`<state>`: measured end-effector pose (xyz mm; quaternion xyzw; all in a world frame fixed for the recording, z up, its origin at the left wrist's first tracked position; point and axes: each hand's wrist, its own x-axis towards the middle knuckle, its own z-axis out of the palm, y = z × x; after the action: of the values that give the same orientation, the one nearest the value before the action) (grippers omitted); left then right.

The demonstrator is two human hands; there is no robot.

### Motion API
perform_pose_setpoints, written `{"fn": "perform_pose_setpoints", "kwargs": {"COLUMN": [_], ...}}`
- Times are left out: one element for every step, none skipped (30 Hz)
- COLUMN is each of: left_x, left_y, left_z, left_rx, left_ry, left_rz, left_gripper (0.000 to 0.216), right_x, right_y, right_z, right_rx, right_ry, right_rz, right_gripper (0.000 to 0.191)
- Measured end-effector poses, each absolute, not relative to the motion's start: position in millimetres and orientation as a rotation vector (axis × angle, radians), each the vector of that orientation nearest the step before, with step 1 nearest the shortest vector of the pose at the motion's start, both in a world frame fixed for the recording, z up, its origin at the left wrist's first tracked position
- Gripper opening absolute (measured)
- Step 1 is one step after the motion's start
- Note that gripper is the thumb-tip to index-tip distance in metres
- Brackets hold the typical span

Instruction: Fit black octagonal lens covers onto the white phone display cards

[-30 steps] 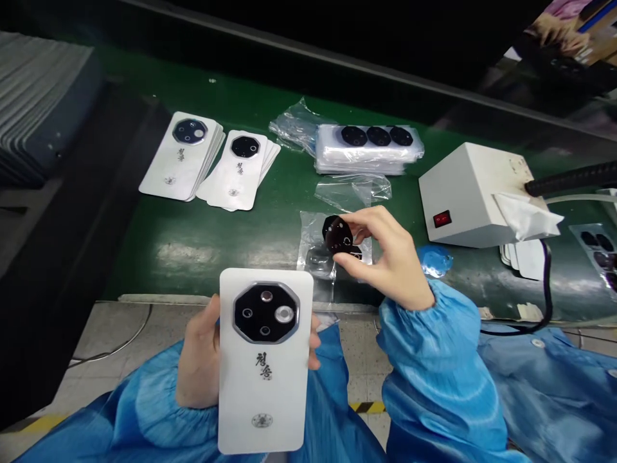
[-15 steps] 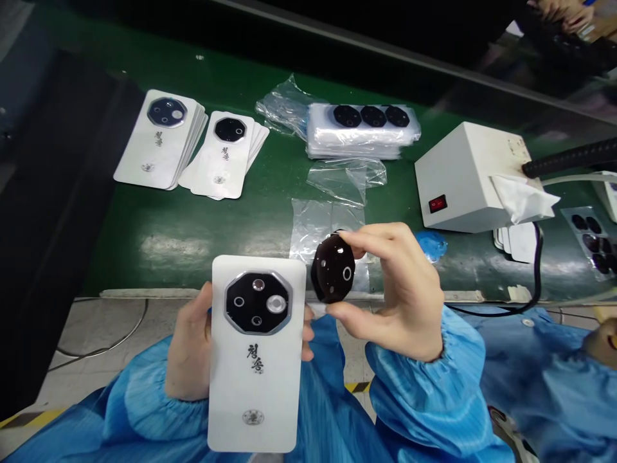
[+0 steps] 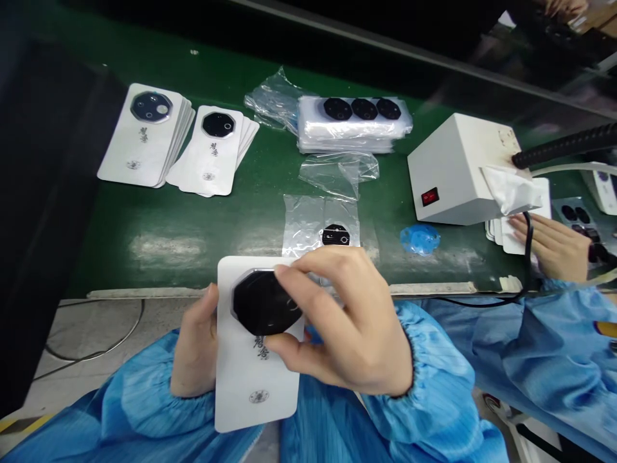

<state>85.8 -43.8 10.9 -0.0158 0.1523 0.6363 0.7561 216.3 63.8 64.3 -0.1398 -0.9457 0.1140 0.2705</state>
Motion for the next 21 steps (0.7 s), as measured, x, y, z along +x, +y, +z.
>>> {"fn": "perform_pose_setpoints", "kwargs": {"left_x": [86.6,87.1,87.3,87.4,87.3,87.2,87.2,87.2,87.2,87.2,87.1,87.0,86.9,86.8,86.7,86.7,86.7,86.7,86.6,86.5,86.3], "left_y": [-43.9,-44.1,-44.3,-44.6,-44.8,-44.9,-45.0,-45.1,-45.1,-45.2,-45.3,-45.4,-45.6,-45.7,-45.9,-46.0,-46.0,-46.1,-46.1,-46.2,-46.3], "left_z": [10.3,9.9,9.4,8.8,8.2,7.6,6.9,6.4,6.0,5.7,5.6,5.6,5.6,5.7,5.6,5.6,5.5,5.4,5.6,5.9,6.6], "left_rx": [-0.033,-0.033,-0.034,-0.033,-0.028,-0.019,-0.008,0.003,0.014,0.017,0.014,0.009,0.004,-0.002,-0.013,-0.024,-0.036,-0.049,-0.063,-0.077,-0.088], "left_ry": [0.339,0.353,0.373,0.391,0.398,0.394,0.384,0.368,0.347,0.336,0.339,0.346,0.355,0.366,0.380,0.392,0.400,0.410,0.422,0.432,0.441], "left_rz": [1.414,1.433,1.442,1.451,1.457,1.459,1.464,1.473,1.484,1.487,1.482,1.472,1.464,1.453,1.445,1.440,1.441,1.442,1.443,1.438,1.429], "left_gripper": [0.041,0.039,0.038,0.038,0.038,0.038,0.038,0.038,0.037,0.036,0.035,0.035,0.035,0.035,0.035,0.035,0.035,0.036,0.036,0.036,0.037], "right_x": [214.2,212.5,211.1,210.2,209.6,209.2,209.1,209.1,209.2,209.3,209.3,209.3,209.2,209.1,208.9,208.8,208.6,208.5,208.6,208.7,209.0], "right_y": [61.3,59.2,57.6,56.6,56.0,55.8,55.8,55.9,56.2,56.4,56.7,56.9,57.1,57.2,57.3,57.4,57.5,57.5,57.6,57.6,57.7], "right_z": [63.6,62.6,61.5,60.5,59.6,59.1,58.8,58.7,58.9,59.2,59.5,59.9,60.2,60.5,60.8,61.0,61.2,61.4,61.6,61.8,62.0], "right_rx": [-0.364,-0.349,-0.335,-0.326,-0.314,-0.312,-0.310,-0.314,-0.316,-0.318,-0.318,-0.318,-0.317,-0.316,-0.313,-0.311,-0.310,-0.311,-0.311,-0.313,-0.316], "right_ry": [-2.562,-2.569,-2.572,-2.576,-2.577,-2.581,-2.586,-2.594,-2.600,-2.605,-2.612,-2.617,-2.621,-2.623,-2.625,-2.628,-2.631,-2.632,-2.635,-2.636,-2.638], "right_rz": [0.276,0.252,0.234,0.217,0.203,0.193,0.186,0.179,0.170,0.162,0.156,0.151,0.149,0.149,0.148,0.149,0.149,0.149,0.150,0.151,0.153], "right_gripper": [0.040,0.040,0.041,0.041,0.042,0.042,0.042,0.042,0.041,0.041,0.041,0.041,0.042,0.042,0.042,0.040,0.039,0.038,0.037,0.037,0.037]}}
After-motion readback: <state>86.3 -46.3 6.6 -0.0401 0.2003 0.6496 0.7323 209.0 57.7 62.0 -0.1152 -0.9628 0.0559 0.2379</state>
